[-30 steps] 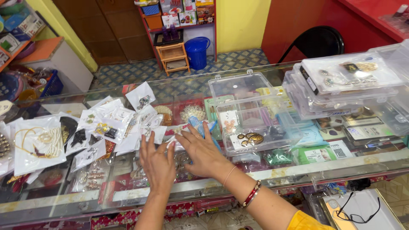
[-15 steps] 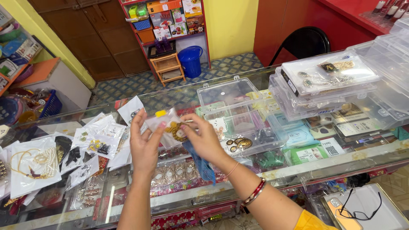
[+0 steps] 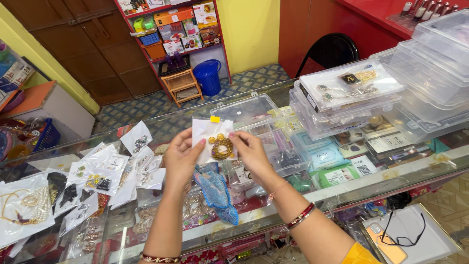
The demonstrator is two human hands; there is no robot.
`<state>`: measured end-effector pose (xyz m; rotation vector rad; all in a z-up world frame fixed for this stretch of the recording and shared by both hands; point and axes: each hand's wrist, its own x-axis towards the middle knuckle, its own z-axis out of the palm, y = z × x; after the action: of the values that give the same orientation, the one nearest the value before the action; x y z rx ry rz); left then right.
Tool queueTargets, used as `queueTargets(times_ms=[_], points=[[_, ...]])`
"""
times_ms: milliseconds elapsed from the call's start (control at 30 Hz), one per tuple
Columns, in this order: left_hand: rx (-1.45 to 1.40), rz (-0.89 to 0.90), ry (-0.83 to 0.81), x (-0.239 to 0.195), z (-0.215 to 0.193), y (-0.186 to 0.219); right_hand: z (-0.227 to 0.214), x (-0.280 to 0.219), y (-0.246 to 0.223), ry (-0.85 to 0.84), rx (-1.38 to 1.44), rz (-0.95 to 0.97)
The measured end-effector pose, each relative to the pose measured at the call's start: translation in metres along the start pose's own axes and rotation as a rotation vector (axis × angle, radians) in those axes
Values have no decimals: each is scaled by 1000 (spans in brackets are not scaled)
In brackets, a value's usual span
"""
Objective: The person wipes individual packaged jewelry items with a blue cloth on a glass display counter. They pick up each item, wipe it, and place it into a clear plastic storage box. The person handles various types of jewelry, including earrings and necklaces, one by one.
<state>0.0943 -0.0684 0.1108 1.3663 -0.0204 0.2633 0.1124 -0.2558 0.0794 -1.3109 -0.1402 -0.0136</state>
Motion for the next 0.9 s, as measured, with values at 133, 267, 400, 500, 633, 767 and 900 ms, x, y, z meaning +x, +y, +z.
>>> queueTargets(times_ms=[133,267,400,500,633,767,900], points=[[5,-110,-49,3,29,-14,-27,3,-12,44,-5,-90],[-107,-251,-59,-1,54,-21,-52,7,-19,89,7,-71],[-217,-306,-67,0,72,-34,-71,12,-16,61,-30,-54],[-52,-296,-37,5,71,-46,-86,18,-13,113,-71,-2],[233,-54,19,6,77,-57,-106,31,2,107,-143,93],[681,201,27,-20,84,-48,-120,42,26,132,-310,77],[972,286,-125,-39,88,-44,-127,50,41,162,-524,70]])
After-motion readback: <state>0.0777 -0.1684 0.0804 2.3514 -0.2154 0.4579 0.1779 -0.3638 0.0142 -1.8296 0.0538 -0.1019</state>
